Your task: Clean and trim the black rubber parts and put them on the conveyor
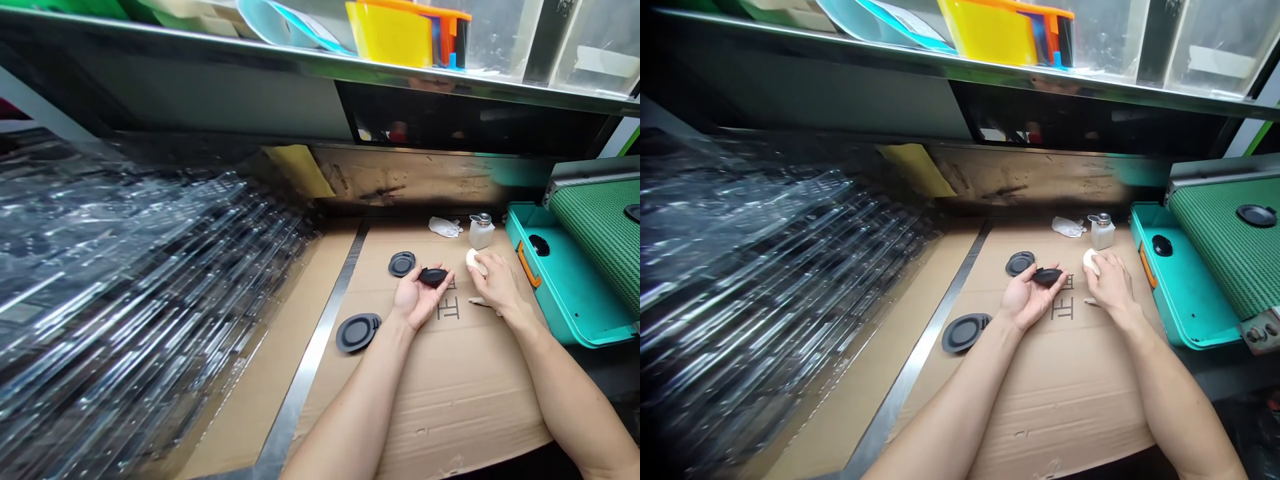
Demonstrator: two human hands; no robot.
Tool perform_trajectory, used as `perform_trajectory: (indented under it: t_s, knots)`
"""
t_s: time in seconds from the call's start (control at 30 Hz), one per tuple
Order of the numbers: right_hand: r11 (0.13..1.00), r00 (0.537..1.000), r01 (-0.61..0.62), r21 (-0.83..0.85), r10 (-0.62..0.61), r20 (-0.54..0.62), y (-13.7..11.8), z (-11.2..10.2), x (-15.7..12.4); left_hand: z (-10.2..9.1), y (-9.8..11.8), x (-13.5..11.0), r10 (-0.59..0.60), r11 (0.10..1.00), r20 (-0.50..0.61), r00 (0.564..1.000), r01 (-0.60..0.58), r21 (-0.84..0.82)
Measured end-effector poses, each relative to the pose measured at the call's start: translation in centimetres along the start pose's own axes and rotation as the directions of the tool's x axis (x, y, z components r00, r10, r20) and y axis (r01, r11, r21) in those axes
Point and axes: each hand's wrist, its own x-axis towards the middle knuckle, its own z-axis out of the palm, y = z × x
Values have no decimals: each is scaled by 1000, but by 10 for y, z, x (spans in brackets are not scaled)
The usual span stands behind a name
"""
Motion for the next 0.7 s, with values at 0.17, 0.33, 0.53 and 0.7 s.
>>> perform_trajectory:
  t_s: [0.17,0.33,0.53,0.7]
  knots:
    - [995,997,-32,-96,38,63,-3,4,-3,2,5,-8,-117,993,40,992,117,-9]
    - [988,991,-60,-141,75,107,5,9,1,3,4,-10,-121,992,60,991,123,-35]
    - [984,985,-82,-160,104,134,4,8,1,5,4,-11,-128,992,52,990,128,-5]
    - [982,985,-92,-163,114,133,5,10,1,1,-2,-7,-35,986,81,996,22,165]
